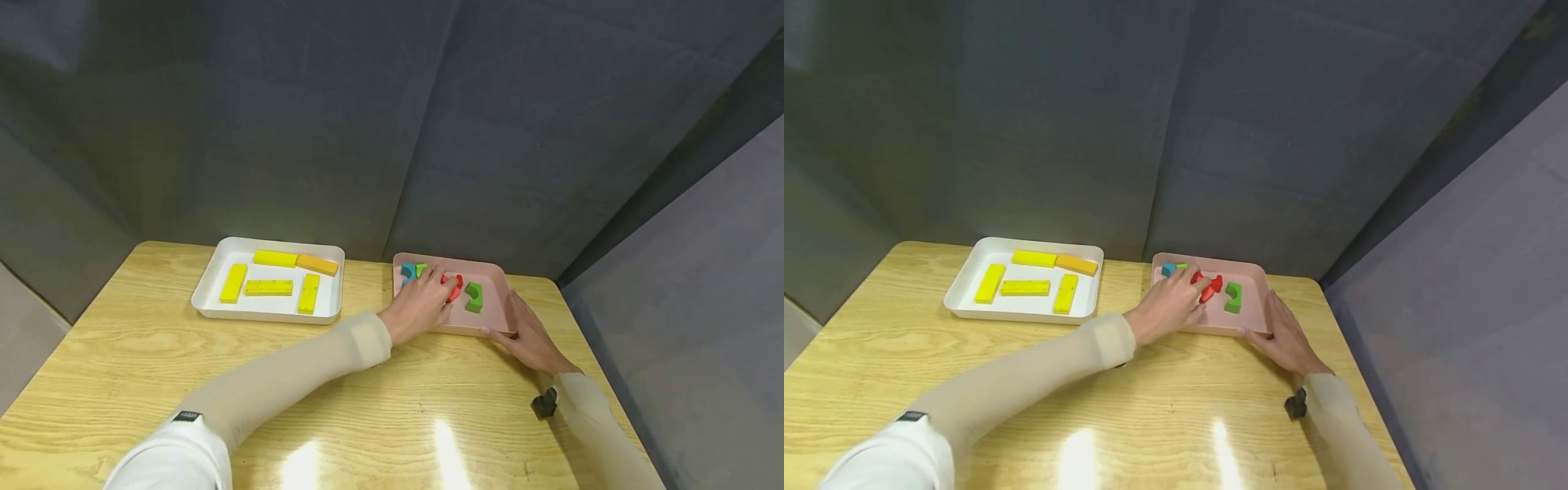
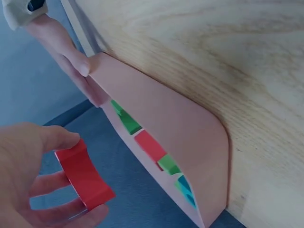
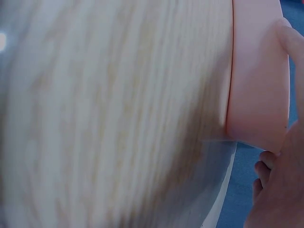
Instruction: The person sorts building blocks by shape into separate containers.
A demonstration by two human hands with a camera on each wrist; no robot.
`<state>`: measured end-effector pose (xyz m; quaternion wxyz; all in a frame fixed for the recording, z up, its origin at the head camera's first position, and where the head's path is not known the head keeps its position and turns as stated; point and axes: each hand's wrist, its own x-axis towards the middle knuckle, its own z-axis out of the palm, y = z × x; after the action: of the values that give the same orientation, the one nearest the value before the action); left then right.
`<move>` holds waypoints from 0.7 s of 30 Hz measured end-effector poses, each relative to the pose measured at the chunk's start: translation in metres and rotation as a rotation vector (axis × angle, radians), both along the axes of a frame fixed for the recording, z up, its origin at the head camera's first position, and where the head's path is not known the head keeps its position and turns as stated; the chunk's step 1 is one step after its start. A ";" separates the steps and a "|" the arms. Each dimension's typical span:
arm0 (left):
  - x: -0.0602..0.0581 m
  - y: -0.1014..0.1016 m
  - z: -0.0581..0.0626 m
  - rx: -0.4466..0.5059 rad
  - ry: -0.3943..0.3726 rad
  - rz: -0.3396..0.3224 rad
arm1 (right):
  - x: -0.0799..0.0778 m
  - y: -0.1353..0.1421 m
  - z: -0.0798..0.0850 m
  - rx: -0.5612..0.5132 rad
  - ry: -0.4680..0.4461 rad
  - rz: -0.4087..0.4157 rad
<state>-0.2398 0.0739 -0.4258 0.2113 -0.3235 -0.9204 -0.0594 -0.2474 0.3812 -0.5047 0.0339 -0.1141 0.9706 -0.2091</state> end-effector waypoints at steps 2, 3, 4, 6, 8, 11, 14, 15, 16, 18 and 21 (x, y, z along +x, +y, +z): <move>-0.005 0.002 -0.002 0.003 -0.005 0.006 | 0.000 0.000 0.000 0.000 0.000 0.000; -0.007 0.003 -0.003 0.001 -0.012 0.012 | 0.000 0.000 0.000 -0.003 0.002 0.001; -0.010 0.004 -0.004 -0.001 -0.017 0.018 | 0.001 -0.001 0.001 -0.002 0.002 0.000; -0.015 0.006 -0.006 -0.007 -0.031 0.030 | 0.001 -0.001 0.001 -0.002 -0.001 -0.002; -0.019 0.008 -0.009 -0.010 -0.049 0.040 | 0.000 -0.001 0.001 -0.006 -0.002 -0.005; -0.023 0.010 -0.013 -0.012 -0.070 0.048 | 0.000 -0.001 0.000 -0.007 -0.005 -0.008; -0.026 0.011 -0.018 -0.010 -0.081 0.053 | 0.001 -0.001 0.001 -0.004 -0.007 -0.009; -0.027 0.011 -0.020 -0.011 -0.082 0.056 | 0.001 -0.001 0.001 -0.002 -0.006 -0.010; -0.029 0.011 -0.023 -0.009 -0.086 0.059 | 0.001 -0.001 0.001 -0.001 -0.007 -0.012; -0.031 0.012 -0.028 -0.005 -0.096 0.067 | 0.001 -0.001 0.001 0.003 -0.010 -0.016; -0.035 0.012 -0.034 -0.016 -0.104 0.082 | 0.001 -0.002 0.002 0.006 -0.014 -0.021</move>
<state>-0.2747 0.0857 -0.4601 0.1628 -0.2836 -0.9431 -0.0599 -0.2463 0.3788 -0.5030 0.0388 -0.1024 0.9721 -0.2073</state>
